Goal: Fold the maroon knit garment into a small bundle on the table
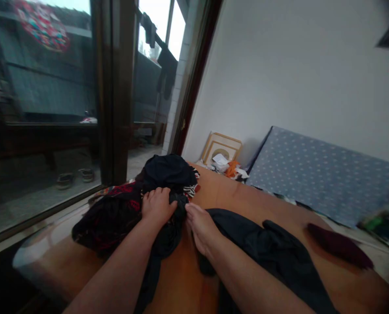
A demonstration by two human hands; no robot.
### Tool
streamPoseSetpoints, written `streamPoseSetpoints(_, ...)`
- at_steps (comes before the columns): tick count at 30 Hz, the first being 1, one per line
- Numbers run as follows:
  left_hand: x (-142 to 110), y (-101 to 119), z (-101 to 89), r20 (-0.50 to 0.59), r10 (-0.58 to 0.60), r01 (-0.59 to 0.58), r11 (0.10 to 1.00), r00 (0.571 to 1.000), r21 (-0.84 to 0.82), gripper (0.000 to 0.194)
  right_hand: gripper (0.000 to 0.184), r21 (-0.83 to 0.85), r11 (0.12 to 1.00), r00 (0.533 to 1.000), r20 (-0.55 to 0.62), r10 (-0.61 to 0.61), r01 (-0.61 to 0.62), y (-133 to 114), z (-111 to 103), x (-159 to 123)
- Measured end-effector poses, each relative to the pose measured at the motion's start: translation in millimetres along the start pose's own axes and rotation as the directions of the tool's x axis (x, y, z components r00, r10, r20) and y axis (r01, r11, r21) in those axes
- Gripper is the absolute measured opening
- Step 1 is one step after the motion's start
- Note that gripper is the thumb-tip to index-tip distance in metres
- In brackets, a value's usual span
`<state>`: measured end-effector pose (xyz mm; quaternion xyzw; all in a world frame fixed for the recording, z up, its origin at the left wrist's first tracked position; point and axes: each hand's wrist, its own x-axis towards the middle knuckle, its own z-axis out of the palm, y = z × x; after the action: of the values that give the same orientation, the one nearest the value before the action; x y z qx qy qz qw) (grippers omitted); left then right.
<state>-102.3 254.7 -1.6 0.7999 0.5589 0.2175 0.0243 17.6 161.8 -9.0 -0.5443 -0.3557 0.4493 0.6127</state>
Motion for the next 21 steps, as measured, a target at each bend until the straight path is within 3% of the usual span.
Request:
streamPoseSetpoints(5,5,1,-2.9,0.011,0.044,-0.045,0.995,0.999,0.085,0.061,0.027,-0.120,0.988,0.995,-0.033,0.089,-0.092,-23,-36,-76)
streamPoseSetpoints(11,2,11,-3.6,-0.042,0.132,-0.123,0.979,0.990,0.163,0.067,0.032,-0.171,0.984,0.997,-0.065,0.037,-0.047,-38,-90,-148)
streamPoseSetpoints(14,-4,19,-4.7,-0.055,0.153,-0.139,0.970,0.987,0.202,0.066,0.036,-0.149,0.989,0.988,-0.152,-0.022,-0.001,-47,-124,-174)
streamPoseSetpoints(17,-6,25,-6.4,-0.039,0.172,-0.159,0.963,0.984,0.219,0.065,0.038,-0.177,0.983,0.946,-0.308,-0.104,0.051,-51,-168,-197)
streamPoseSetpoints(21,-6,31,-9.6,-0.032,0.193,-0.182,0.959,0.981,0.215,0.060,0.045,-0.259,0.962,0.825,-0.524,-0.211,0.082,-40,-231,-224)
